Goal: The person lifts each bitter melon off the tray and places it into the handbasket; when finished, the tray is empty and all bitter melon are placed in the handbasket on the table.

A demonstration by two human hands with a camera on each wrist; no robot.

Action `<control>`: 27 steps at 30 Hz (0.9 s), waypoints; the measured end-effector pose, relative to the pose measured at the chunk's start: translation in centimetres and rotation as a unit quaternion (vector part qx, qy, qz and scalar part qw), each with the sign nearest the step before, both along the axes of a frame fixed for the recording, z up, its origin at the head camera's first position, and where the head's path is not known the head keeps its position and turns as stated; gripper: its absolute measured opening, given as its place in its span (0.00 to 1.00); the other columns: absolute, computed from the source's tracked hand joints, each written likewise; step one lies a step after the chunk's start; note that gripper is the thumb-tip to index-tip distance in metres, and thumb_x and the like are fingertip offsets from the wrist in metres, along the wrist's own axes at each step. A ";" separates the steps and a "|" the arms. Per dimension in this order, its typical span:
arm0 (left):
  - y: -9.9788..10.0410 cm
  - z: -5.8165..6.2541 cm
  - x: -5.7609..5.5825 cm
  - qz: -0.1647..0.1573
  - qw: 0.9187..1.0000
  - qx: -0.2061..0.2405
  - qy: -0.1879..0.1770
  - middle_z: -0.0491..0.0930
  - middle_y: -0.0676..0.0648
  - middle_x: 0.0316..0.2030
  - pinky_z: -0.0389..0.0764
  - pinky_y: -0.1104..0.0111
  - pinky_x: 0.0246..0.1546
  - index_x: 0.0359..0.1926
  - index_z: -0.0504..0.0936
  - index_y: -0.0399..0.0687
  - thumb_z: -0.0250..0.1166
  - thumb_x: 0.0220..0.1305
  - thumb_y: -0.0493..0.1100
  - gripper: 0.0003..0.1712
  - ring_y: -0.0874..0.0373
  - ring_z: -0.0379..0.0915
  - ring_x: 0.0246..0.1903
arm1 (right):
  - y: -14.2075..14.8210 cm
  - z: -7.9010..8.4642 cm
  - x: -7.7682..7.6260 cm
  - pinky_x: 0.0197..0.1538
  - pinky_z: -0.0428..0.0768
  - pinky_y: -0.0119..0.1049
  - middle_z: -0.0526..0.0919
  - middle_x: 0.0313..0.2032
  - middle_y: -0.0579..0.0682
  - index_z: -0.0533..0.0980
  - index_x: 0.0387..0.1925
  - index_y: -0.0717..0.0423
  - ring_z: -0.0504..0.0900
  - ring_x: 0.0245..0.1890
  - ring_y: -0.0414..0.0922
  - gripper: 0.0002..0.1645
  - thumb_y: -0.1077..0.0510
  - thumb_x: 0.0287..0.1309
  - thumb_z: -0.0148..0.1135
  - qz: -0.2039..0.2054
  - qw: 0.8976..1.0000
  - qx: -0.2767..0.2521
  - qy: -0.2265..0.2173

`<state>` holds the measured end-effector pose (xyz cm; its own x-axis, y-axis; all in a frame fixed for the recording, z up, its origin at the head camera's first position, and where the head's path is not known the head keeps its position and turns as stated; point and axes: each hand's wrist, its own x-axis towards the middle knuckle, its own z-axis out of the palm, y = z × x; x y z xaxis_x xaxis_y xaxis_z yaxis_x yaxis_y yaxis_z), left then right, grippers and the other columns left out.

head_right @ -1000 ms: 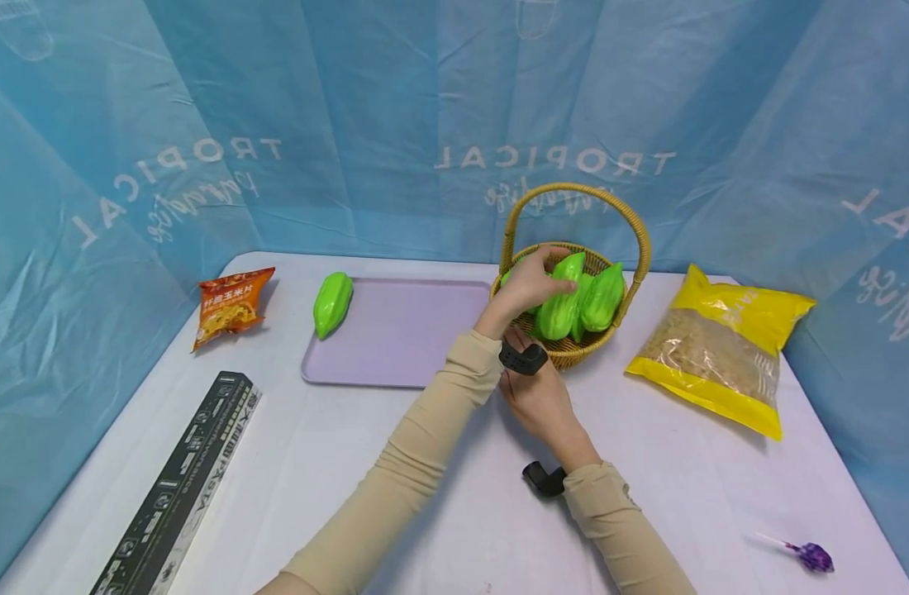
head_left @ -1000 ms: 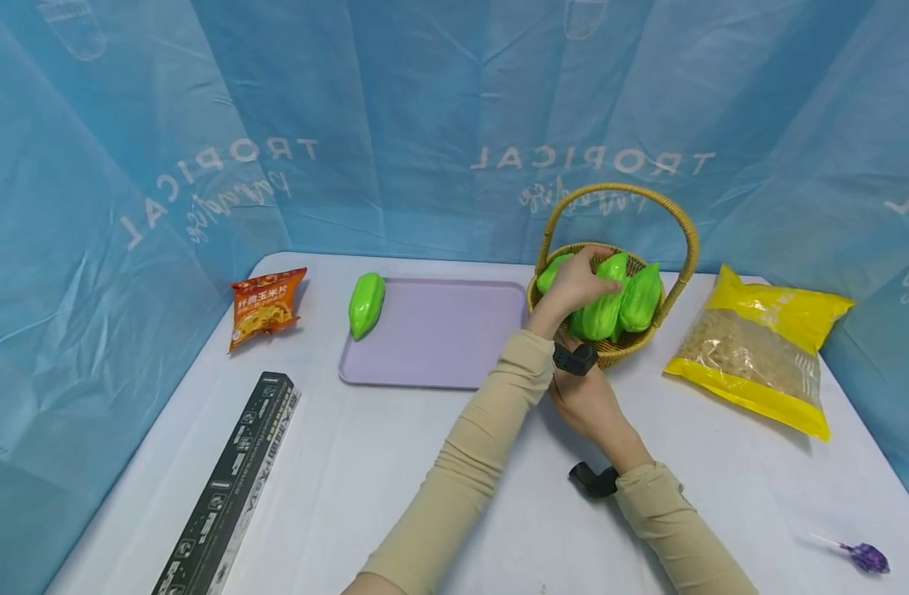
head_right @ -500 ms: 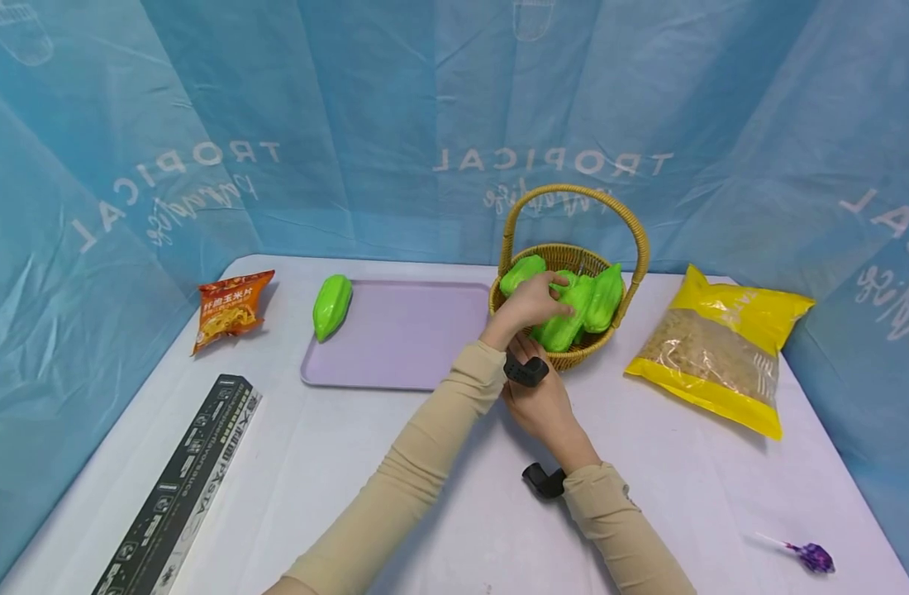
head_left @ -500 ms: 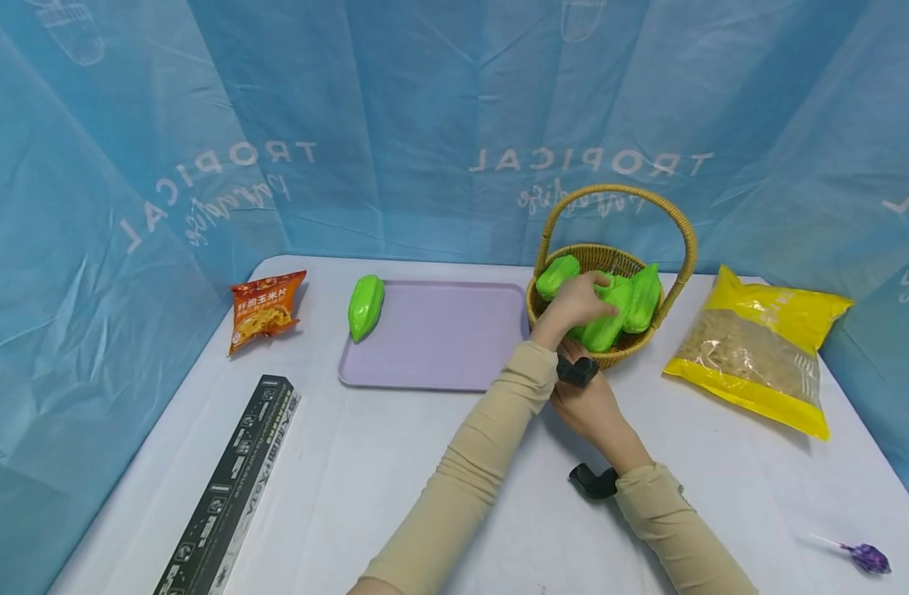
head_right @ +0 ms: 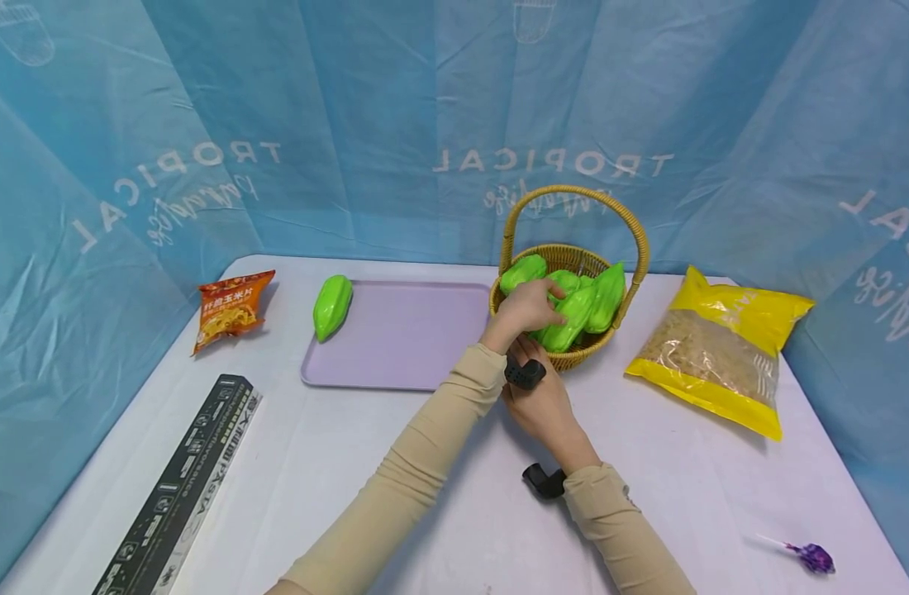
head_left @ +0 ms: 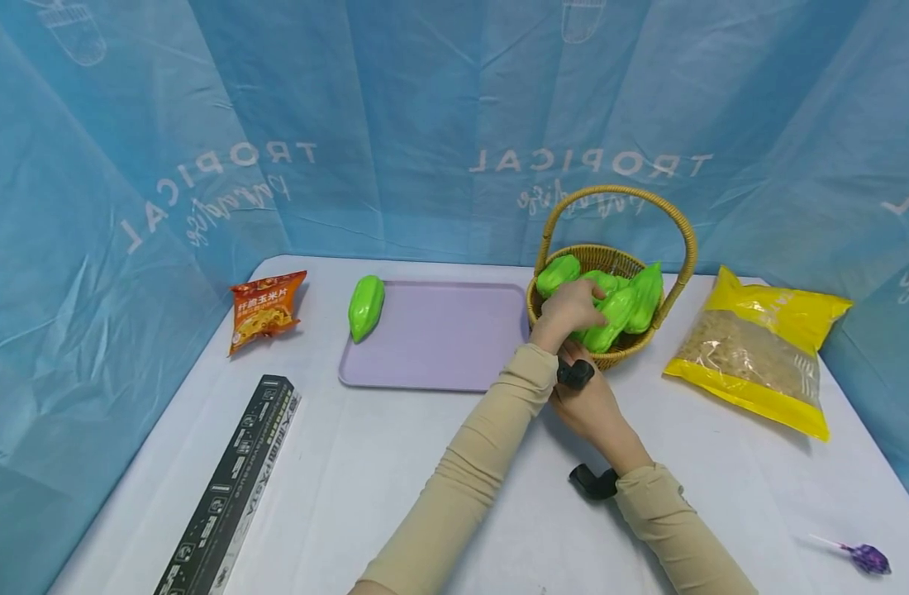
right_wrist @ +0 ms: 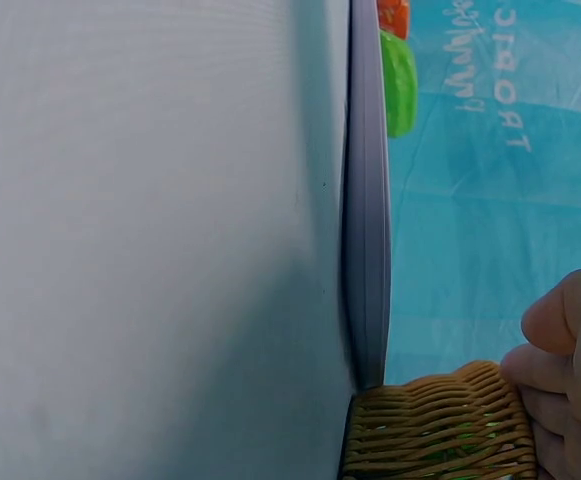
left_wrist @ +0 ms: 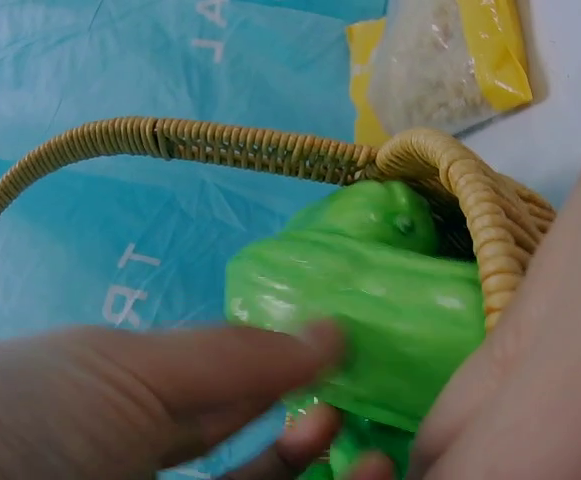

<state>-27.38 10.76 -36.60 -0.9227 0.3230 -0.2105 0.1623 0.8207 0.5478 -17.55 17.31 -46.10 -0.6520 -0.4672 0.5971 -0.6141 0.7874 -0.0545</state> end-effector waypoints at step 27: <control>-6.1 3.7 -1.8 -0.034 0.982 0.183 -0.011 0.77 0.46 0.57 0.78 0.65 0.46 0.64 0.73 0.50 0.57 0.71 0.49 0.23 0.54 0.76 0.53 | -0.4 0.7 -0.2 0.69 0.64 0.56 0.72 0.63 0.66 0.69 0.63 0.68 0.66 0.68 0.61 0.28 0.61 0.63 0.56 -0.034 0.995 0.018 -0.095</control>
